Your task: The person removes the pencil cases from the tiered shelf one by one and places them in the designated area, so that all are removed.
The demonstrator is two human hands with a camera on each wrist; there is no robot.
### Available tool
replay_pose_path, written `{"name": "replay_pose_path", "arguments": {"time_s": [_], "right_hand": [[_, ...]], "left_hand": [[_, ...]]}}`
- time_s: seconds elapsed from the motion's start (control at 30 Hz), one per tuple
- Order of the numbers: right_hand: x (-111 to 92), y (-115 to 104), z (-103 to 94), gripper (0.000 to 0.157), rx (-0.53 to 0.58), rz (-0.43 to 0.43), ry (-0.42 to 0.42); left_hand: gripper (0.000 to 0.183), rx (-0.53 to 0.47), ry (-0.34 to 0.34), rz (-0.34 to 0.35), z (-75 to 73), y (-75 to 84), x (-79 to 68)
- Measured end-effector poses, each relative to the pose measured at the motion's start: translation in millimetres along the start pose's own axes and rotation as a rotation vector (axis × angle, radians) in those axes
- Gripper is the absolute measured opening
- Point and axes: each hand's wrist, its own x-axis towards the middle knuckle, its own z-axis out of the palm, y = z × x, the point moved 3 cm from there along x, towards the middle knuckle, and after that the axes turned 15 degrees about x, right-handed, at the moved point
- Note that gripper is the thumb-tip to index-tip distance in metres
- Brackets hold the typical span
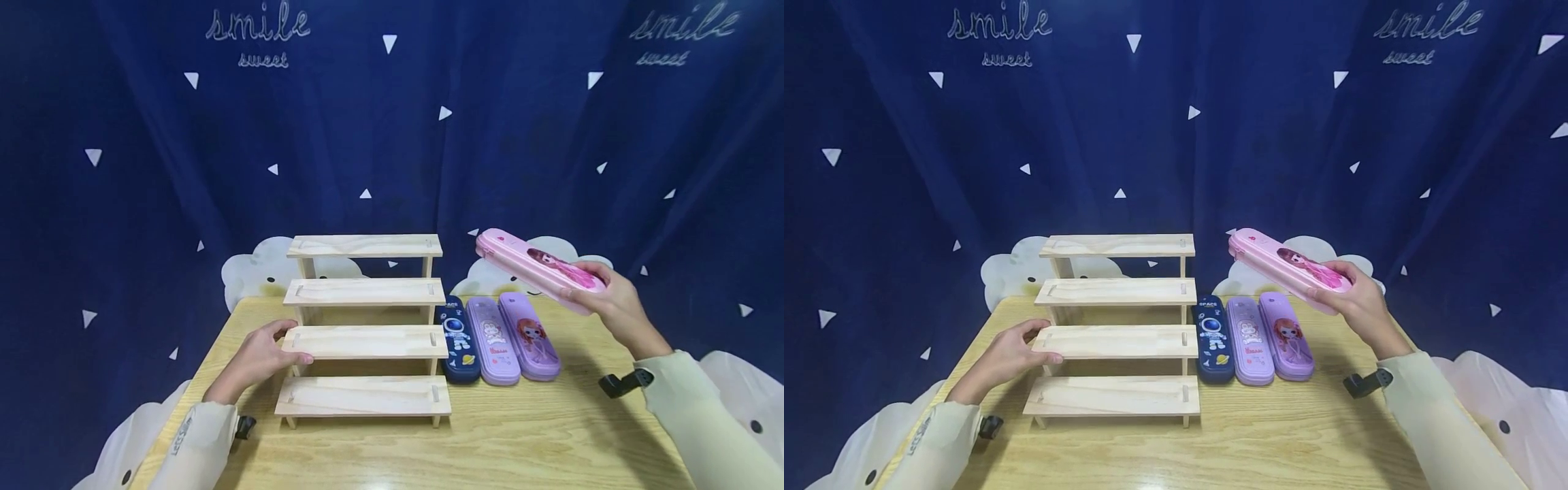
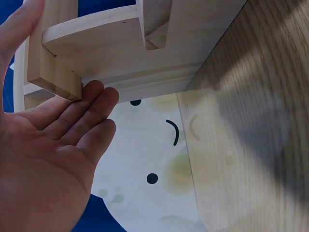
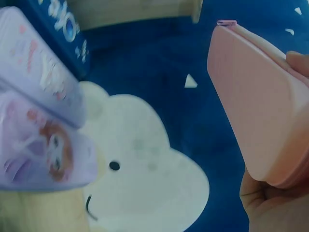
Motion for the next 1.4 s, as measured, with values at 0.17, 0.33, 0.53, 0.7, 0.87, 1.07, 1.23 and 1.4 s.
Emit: {"name": "replay_pose_path", "arguments": {"time_s": [0.17,0.33,0.53,0.7,0.87,1.07,1.23,1.4], "right_hand": [[-6,16,-8.5,0.056,-0.067,0.035,0.041],[-12,35,-14.6,0.059,-0.144,0.061,0.070],[-21,59,-20.8,0.065,-0.221,0.131,0.110],[-27,79,-24.3,0.073,-0.256,0.193,0.116],[-32,97,-25.3,0.081,-0.278,0.265,0.113],[-36,111,-29.8,0.090,-0.287,0.340,0.128],[-39,123,-33.6,0.093,-0.298,0.393,0.134],[-43,136,-33.9,0.097,-0.290,0.456,0.129]], "left_hand": [[0.088,0.000,-0.007,-0.007,1.3,-1.1,-2.7],[0.088,0.001,-0.005,-0.006,1.5,-1.9,-3.6],[0.088,-0.004,-0.014,-0.015,2.8,-3.2,-4.0],[0.088,0.000,-0.011,-0.014,2.3,-3.4,-5.0],[0.088,-0.004,-0.010,-0.010,0.8,-3.1,-4.2],[0.088,-0.010,-0.019,-0.008,0.3,-1.0,-2.4],[0.089,-0.009,-0.017,-0.008,-0.7,-0.5,-0.8],[0.088,-0.007,-0.019,-0.003,-0.5,0.4,0.2]]}}
